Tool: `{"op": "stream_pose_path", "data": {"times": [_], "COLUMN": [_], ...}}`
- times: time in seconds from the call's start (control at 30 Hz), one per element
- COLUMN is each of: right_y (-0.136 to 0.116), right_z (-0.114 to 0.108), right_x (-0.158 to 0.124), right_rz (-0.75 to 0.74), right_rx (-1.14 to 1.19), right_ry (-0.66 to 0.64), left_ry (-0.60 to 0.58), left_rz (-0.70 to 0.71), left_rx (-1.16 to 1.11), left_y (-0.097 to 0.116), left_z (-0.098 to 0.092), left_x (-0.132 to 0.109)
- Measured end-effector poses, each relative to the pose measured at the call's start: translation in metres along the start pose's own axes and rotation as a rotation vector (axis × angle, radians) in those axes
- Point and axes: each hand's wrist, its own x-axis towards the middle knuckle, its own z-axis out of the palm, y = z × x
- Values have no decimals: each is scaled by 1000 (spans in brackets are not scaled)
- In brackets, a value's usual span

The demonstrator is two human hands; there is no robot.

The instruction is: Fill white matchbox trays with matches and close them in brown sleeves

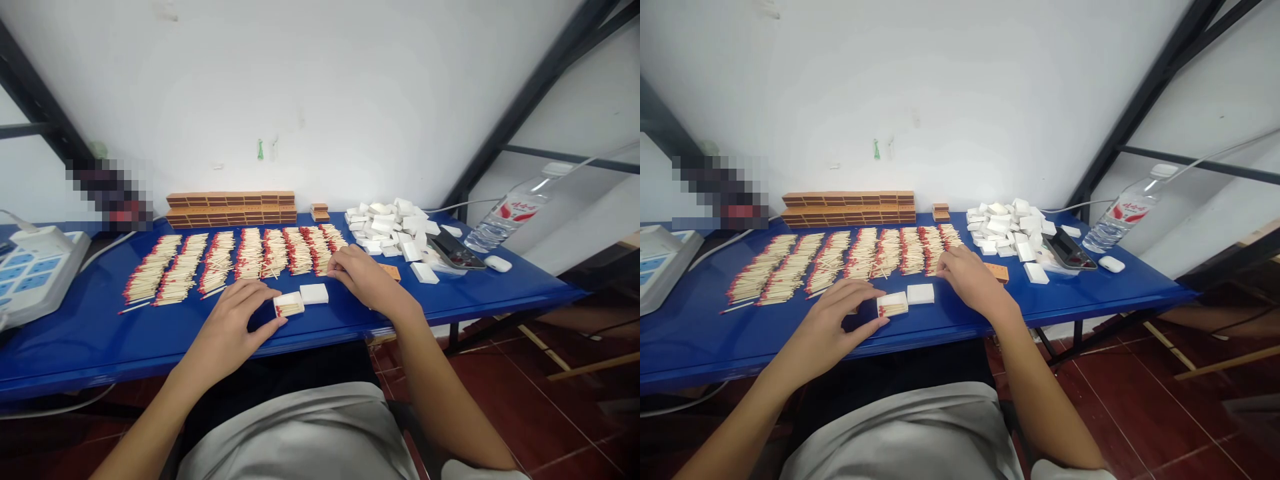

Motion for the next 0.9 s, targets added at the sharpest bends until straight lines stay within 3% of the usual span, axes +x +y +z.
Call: {"op": "stream_pose_path", "data": {"times": [0.13, 0.27, 0.47, 0.6, 0.73, 0.9], "right_y": [-30, -56, -69, -54, -17, 21], "right_z": [1, 17, 35, 21, 2, -3], "right_x": [-5, -7, -5, -5, -5, -1], "right_rz": [-133, -278, -306, -254, -46, 90], "right_rx": [3, -140, -255, -122, -99, -90], "right_ry": [38, 12, -25, 16, 80, 9], "left_ry": [-4, 4, 1, -3, -6, 2], "left_rz": [9, 17, 28, 17, 2, 1], "left_rx": [3, 4, 4, 5, -4, 1], "left_y": [0, -1, -2, -1, -1, -1], "left_z": [0, 0, 1, 0, 1, 1], "left_x": [0, 0, -1, -1, 0, -1]}}
